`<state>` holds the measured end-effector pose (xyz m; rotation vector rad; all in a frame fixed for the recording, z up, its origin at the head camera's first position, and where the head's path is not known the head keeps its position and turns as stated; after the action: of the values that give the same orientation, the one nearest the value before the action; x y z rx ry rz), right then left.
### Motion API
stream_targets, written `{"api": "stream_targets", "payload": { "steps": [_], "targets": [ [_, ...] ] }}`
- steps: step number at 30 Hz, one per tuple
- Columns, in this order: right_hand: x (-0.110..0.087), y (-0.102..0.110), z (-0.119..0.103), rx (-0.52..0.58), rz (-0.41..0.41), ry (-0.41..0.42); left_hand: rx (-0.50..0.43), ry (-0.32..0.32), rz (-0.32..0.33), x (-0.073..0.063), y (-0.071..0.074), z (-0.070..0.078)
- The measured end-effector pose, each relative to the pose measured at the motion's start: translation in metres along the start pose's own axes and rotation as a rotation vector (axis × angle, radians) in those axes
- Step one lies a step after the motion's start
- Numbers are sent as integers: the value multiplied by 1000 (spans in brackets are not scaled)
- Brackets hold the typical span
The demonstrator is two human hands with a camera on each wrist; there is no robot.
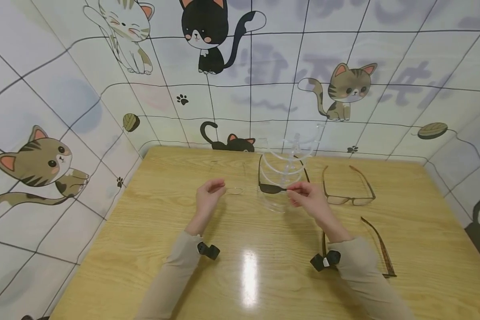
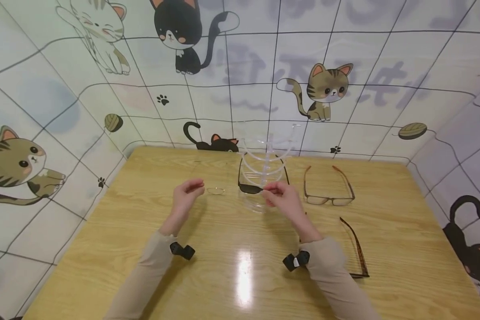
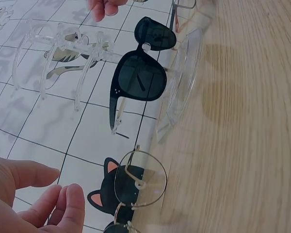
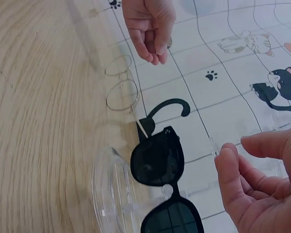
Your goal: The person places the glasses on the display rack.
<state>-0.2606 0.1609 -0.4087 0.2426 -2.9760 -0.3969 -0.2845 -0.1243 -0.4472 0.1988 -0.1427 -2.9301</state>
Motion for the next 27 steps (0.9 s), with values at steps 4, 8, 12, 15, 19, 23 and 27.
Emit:
{"api": "stream_targets", "payload": {
  "steps": [4, 8, 12, 15, 19, 23, 27],
  "targets": [
    [2, -13, -4, 17, -18, 28, 6, 8, 24, 1, 11, -4],
    [5, -27, -8, 18, -44, 56, 5, 14, 39, 3, 23, -8],
    [9, -41, -8, 40, -67, 57, -2, 25, 58, 4, 35, -12],
    [10, -50, -7, 46, -78, 50, -2, 29, 73, 4, 43, -13],
    [13, -61, -3, 44, -78, 41, 13, 31, 82, 5, 53, -16],
    [19, -71, 2, 31, -66, 52, 39, 37, 103, 8, 63, -21],
    [23, -78, 5, -14, -52, 77, 35, 65, 128, 14, 71, -29]
  ]
}}
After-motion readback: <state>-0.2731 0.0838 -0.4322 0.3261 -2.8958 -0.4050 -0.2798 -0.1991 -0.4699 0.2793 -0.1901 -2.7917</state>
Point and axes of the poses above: each hand's wrist, its own x-axis towards the middle knuckle, its own y-axis out of the back of the hand, z = x × y, the point moved 10 cm from there along x, towards the middle knuckle, and after that the axes turned 6 degrees about y, right-handed, at the moved point
